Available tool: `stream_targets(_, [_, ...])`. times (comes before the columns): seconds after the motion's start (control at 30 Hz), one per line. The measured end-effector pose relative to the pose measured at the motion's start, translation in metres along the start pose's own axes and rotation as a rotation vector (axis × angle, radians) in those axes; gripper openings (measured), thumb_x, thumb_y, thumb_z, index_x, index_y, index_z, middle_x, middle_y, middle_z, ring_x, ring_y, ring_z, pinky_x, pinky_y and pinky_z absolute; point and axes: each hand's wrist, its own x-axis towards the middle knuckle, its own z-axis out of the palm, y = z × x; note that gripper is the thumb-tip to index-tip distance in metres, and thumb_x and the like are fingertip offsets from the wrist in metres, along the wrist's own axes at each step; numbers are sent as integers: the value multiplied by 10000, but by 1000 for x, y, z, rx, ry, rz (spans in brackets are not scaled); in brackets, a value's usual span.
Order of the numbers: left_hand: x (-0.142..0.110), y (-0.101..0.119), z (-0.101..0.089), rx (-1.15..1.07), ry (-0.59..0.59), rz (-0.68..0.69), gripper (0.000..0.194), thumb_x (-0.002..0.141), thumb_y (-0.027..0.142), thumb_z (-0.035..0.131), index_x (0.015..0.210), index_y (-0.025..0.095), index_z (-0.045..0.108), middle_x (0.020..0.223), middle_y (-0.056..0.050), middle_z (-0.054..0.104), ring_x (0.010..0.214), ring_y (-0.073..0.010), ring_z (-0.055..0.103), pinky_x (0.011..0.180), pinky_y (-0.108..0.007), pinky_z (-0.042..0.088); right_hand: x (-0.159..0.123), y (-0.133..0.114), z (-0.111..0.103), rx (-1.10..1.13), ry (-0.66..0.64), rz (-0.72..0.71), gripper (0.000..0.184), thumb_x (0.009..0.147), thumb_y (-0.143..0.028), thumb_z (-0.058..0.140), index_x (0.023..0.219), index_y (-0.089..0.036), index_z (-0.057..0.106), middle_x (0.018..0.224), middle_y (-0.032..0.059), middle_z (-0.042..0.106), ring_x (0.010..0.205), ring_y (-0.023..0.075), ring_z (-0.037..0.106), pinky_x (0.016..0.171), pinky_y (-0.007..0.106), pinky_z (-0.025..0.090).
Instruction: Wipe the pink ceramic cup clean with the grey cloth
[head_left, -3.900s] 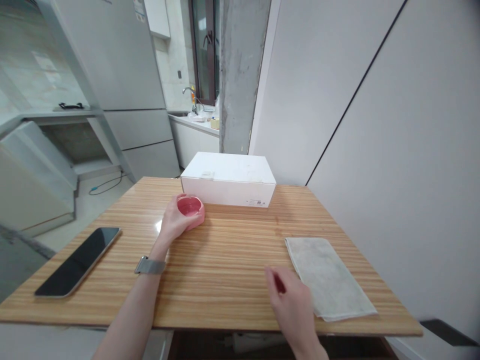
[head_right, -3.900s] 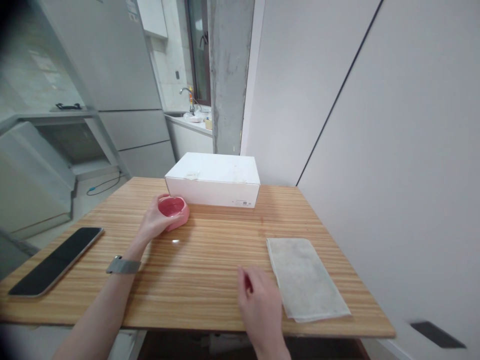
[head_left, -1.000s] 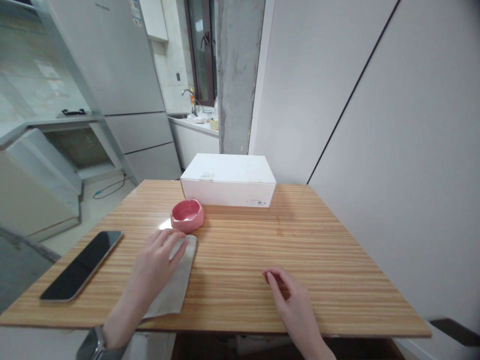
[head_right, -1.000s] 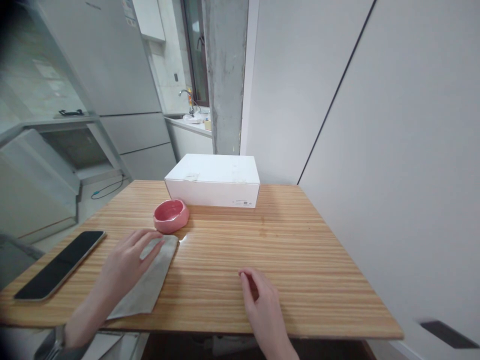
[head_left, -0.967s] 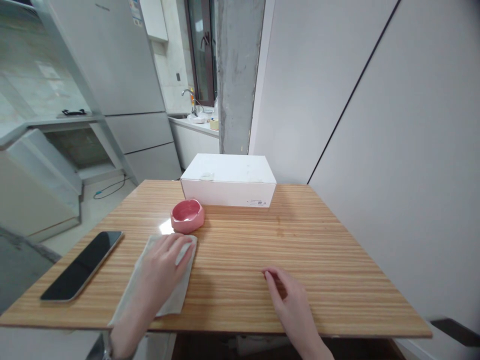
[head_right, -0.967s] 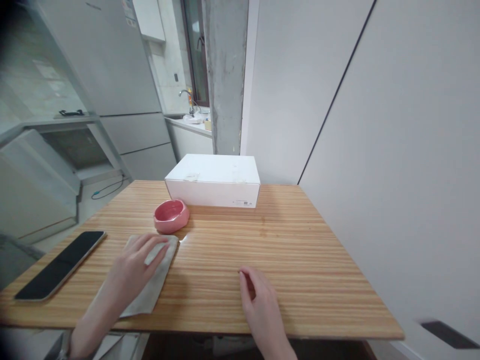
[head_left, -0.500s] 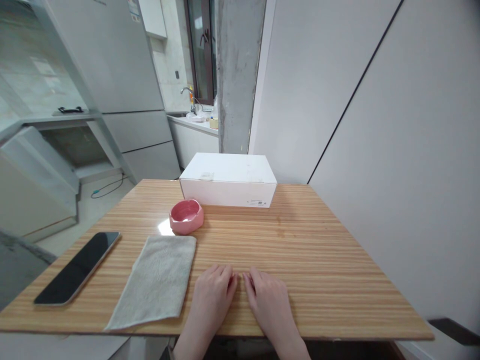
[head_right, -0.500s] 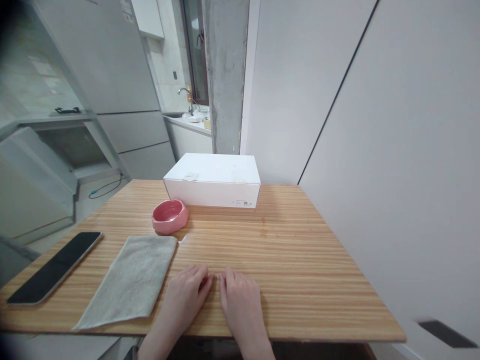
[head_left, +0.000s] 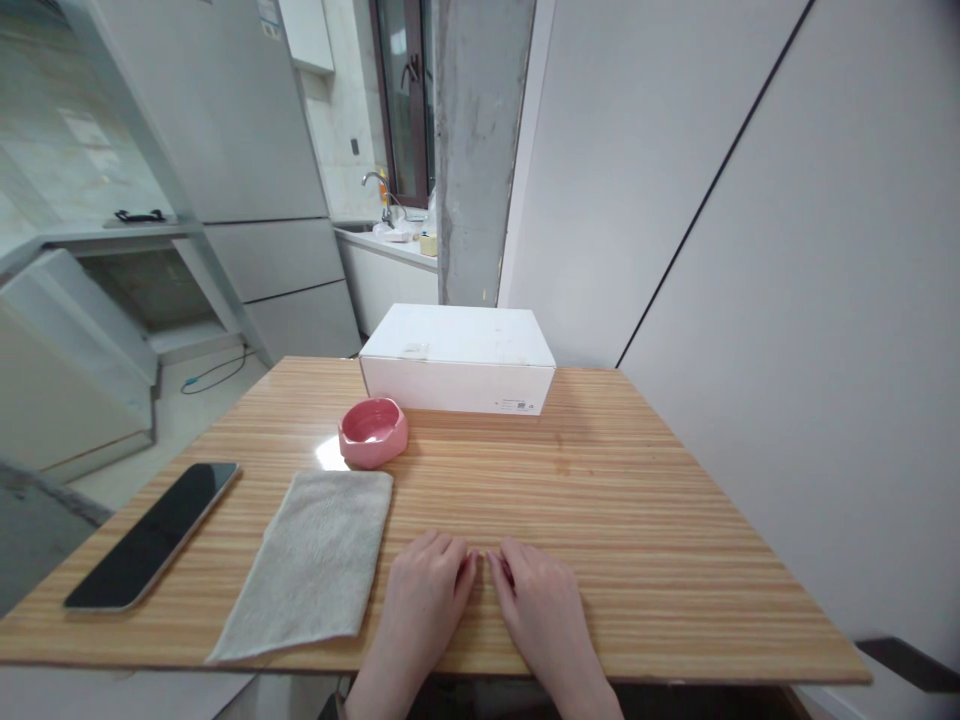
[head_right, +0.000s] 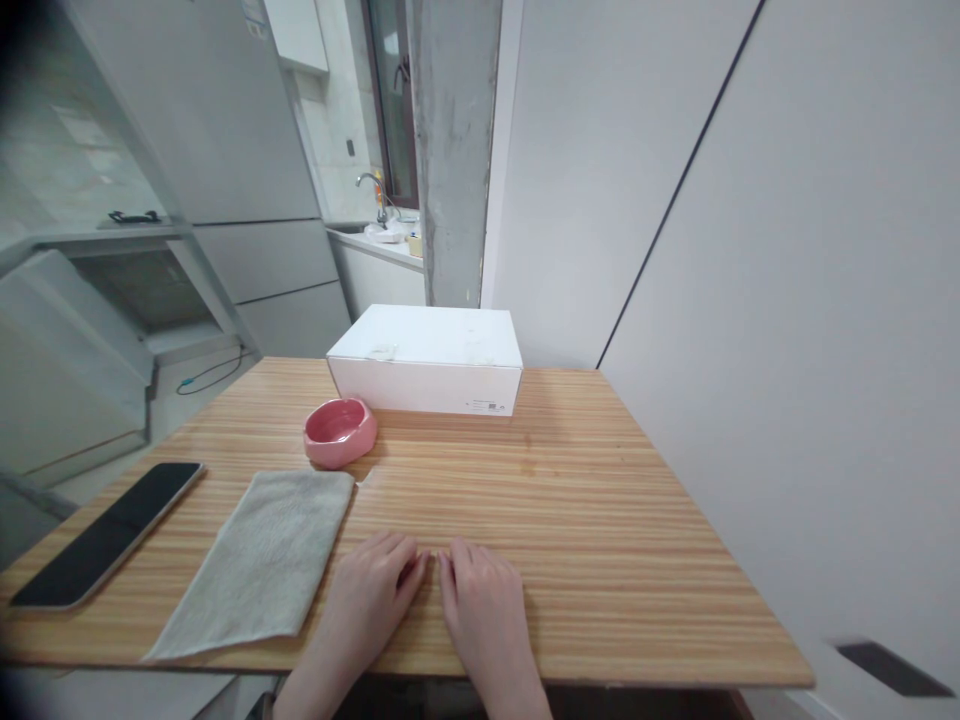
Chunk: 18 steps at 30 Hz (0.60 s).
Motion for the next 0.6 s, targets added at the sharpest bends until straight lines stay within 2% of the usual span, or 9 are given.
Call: stream_targets(0.6, [2,0,-1,0,-3,1,224,874,182,459,671,203,549,690,-36,635,680,-193,588,615,-308,380,0,0,0,19,-35,18,250,952,-243,402,725,-220,502,654,8,620,609,178,607,577,276,291])
